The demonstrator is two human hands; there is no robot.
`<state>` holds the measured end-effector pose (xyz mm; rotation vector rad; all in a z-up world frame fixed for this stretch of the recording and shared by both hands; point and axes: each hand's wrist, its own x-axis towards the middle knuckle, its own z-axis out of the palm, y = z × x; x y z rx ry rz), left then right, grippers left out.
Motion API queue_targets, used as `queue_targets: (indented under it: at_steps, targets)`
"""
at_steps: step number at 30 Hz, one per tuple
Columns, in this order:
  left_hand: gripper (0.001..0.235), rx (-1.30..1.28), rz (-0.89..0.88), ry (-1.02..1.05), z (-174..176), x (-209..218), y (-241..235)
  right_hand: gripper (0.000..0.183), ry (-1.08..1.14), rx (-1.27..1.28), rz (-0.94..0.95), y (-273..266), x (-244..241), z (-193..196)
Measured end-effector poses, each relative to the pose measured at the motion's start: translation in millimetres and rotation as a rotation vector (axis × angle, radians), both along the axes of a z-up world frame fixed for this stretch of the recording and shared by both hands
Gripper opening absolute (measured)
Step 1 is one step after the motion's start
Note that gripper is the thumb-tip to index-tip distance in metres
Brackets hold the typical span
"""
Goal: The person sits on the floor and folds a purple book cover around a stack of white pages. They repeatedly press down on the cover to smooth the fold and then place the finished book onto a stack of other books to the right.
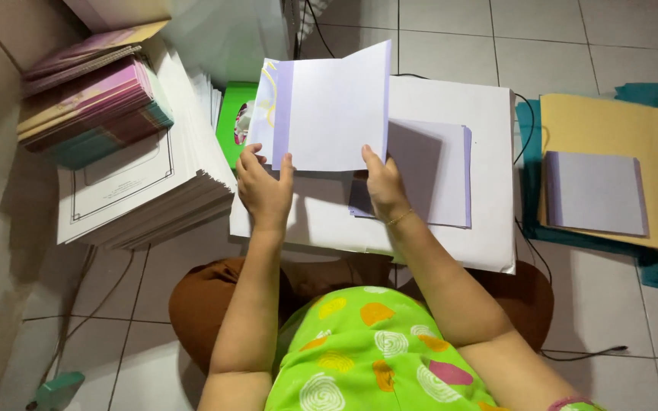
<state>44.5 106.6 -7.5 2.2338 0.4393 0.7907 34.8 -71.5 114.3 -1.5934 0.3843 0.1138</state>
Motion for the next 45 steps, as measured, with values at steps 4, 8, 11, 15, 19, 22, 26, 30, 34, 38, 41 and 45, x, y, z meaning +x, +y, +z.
queue_targets:
  at_steps: [4,8,11,15,19,22,26,30,34,38,41,45]
  targets:
    - [0.052,-0.246,-0.182,0.021,18,-27,-48,0.050,-0.092,0.302,-0.149,-104,8,-133]
    - [0.044,-0.648,-0.400,0.176,7,-27,-86,0.036,-0.066,0.393,-0.184,-187,-6,-175]
    - [0.041,-0.704,-0.457,0.258,5,-26,-106,0.032,-0.061,0.187,-0.196,-192,-34,-128]
    - [0.029,-0.340,-0.470,0.217,0,-23,-118,0.047,-0.354,-0.640,-0.074,-200,-48,-112]
    - [0.031,-0.090,-0.456,0.200,-15,-18,-120,0.059,-0.377,-0.940,-0.094,-201,-51,-120]
    - [0.032,0.001,-0.444,0.205,-19,-17,-120,0.063,-0.333,-0.954,-0.073,-199,-50,-117]
    - [0.036,0.137,-0.408,0.184,-21,-12,-126,0.073,-0.398,-1.058,-0.058,-197,-49,-114]
    - [0.046,0.328,-0.509,-0.034,-13,20,-141,0.057,-0.652,-1.291,0.162,-198,-39,-130]
    - [0.061,0.448,-0.565,0.087,-2,46,-156,0.058,-0.620,-1.255,0.286,-184,-37,-122]
    - [0.072,0.460,-0.569,0.478,-12,56,-161,0.059,-0.579,-1.247,0.412,-182,-27,-144]
    - [0.073,0.454,-0.585,0.487,-14,59,-159,0.055,-0.440,-1.230,0.483,-166,-4,-139]
    - [0.072,0.414,-0.603,0.488,-21,61,-159,0.071,-0.227,-1.215,0.537,-142,59,-124]
